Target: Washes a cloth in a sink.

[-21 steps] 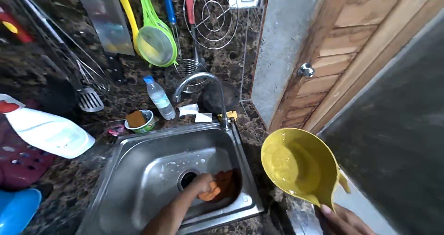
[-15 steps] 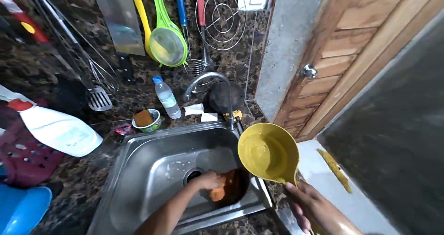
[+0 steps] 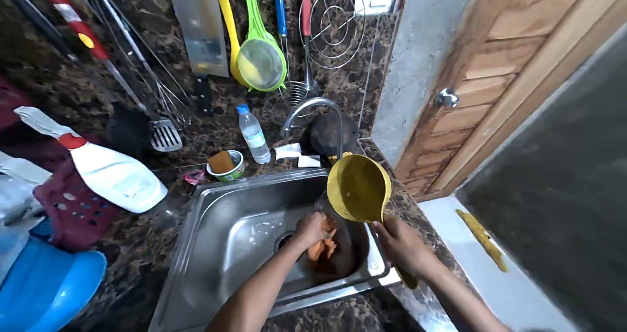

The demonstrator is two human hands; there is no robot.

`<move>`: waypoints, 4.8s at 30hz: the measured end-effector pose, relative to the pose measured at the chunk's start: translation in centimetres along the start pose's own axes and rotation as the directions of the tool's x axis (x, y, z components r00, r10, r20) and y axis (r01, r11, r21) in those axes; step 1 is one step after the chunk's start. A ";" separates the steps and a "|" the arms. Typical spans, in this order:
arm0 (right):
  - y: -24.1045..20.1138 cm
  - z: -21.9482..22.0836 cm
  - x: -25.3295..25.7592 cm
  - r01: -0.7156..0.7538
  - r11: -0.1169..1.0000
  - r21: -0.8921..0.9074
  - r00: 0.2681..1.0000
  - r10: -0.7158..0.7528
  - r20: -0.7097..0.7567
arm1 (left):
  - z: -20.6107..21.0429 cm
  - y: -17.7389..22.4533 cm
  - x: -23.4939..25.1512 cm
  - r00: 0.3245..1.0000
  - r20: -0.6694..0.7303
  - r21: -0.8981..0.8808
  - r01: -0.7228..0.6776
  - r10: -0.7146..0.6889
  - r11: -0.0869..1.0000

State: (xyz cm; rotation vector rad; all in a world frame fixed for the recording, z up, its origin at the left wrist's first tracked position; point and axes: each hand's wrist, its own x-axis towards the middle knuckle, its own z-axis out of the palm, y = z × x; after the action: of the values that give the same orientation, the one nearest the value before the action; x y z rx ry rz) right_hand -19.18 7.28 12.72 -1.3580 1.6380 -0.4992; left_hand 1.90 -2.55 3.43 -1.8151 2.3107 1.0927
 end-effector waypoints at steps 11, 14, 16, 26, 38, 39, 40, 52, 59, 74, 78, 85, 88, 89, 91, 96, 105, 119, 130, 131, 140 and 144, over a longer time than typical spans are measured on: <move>-2.3 -0.4 -0.5 -0.020 0.991 -0.133 0.999 0.015 -0.033 | -0.7 0.5 0.5 0.997 0.071 -0.080 -0.008 0.014 0.997; -2.7 -0.4 -0.5 0.008 0.969 -0.247 0.998 -0.024 -0.063 | -0.6 0.6 0.8 0.997 0.071 -0.071 -0.019 0.024 0.997; -3.0 -0.4 -0.5 0.018 0.948 -0.318 0.994 -0.050 -0.092 | -0.5 0.6 0.7 0.998 0.051 -0.071 -0.029 0.033 0.997; -2.7 0.4 -0.9 -0.064 0.831 -0.552 0.988 -0.025 -0.152 | -1.2 1.1 0.2 1.000 0.004 -0.061 -0.016 0.017 0.998; 2.5 -3.5 2.7 -0.101 0.748 0.656 0.988 0.154 -0.023 | -1.3 1.1 0.2 0.987 -0.032 -0.103 -0.160 0.158 0.982; 2.6 -3.7 2.9 -0.118 0.698 0.707 0.984 0.180 -0.014 | -1.4 1.1 0.2 0.984 -0.039 -0.115 -0.178 0.174 0.977; 2.7 -3.8 3.1 -0.131 0.634 0.762 0.979 0.203 0.000 | -1.5 1.0 0.1 0.981 -0.046 -0.124 -0.193 0.188 0.973; 4.1 6.4 0.3 -0.237 0.545 0.804 0.971 0.155 0.181 | -4.0 1.6 -3.6 0.967 -0.019 -0.181 -0.253 0.253 0.951; -0.1 11.5 8.7 -0.319 0.468 0.824 0.945 0.091 0.313 | -2.4 -0.4 -4.3 0.863 -0.445 -0.509 -0.464 0.239 0.725; 2.9 15.1 13.6 -0.169 0.913 0.372 0.974 0.212 -0.077 | 6.8 1.6 -3.8 0.766 -0.544 -0.704 -0.193 -0.343 0.684; 2.0 16.0 12.7 -0.197 0.920 0.340 0.972 0.228 -0.053 | 6.0 1.9 -4.5 0.755 -0.564 -0.554 -0.044 -0.335 0.831; -1.6 15.2 10.6 -0.084 0.838 0.539 0.988 0.140 -0.065 | 3.1 -3.3 -3.2 0.817 -0.393 -0.459 0.223 -0.422 0.860; -2.6 12.4 10.2 -0.016 0.877 0.480 0.997 0.048 -0.055 | 2.8 -7.6 -2.8 0.897 -0.210 -0.467 0.259 -0.390 0.846; -2.8 11.6 10.4 -0.013 0.896 0.444 0.999 0.027 -0.026 | 2.5 -8.5 -3.0 0.915 -0.178 -0.472 0.245 -0.363 0.847; -2.7 11.3 11.1 -0.007 0.939 0.344 0.999 -0.008 0.040 | 2.1 -9.4 -3.6 0.949 -0.138 -0.471 0.189 -0.283 0.862; -5.3 12.9 10.2 0.025 0.915 0.403 0.987 -0.087 0.138 | 3.7 -7.3 -2.9 0.968 -0.215 -0.545 -0.007 -0.132 0.838; -0.3 11.0 12.4 -0.035 0.814 0.580 0.976 0.151 -0.154 | -4.0 -7.5 -2.9 1.000 -0.014 -0.353 -0.015 0.011 0.935; 1.9 15.9 13.0 -0.408 0.294 0.865 0.904 -0.006 0.428 | 1.4 -2.9 -10.0 0.810 -0.436 -0.104 -0.477 0.391 0.873; -0.4 14.6 13.2 -0.294 0.177 0.939 0.956 0.036 0.293 | 2.3 -8.0 -7.1 0.971 0.040 -0.997 0.054 -0.234 0.052; -0.1 14.6 13.1 -0.264 0.231 0.936 0.962 -0.003 0.272 | 2.1 -8.0 -6.8 0.970 0.096 -0.995 0.100 -0.222 0.008; 2.5 14.2 12.3 -0.353 0.830 0.432 0.863 0.111 0.493 | -2.0 -4.8 -7.1 0.932 -0.360 -0.419 -0.193 0.032 0.887; 1.7 14.1 10.9 -0.469 0.701 0.537 0.835 0.153 0.529 | -0.8 -3.7 -7.9 0.825 -0.241 0.141 -0.492 0.511 0.859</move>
State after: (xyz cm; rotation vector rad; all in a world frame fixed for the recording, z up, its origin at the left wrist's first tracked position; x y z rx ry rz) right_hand -7.98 1.10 0.20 -0.5698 1.1093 -0.4406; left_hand 8.02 3.42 5.41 -1.4339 3.0656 0.8045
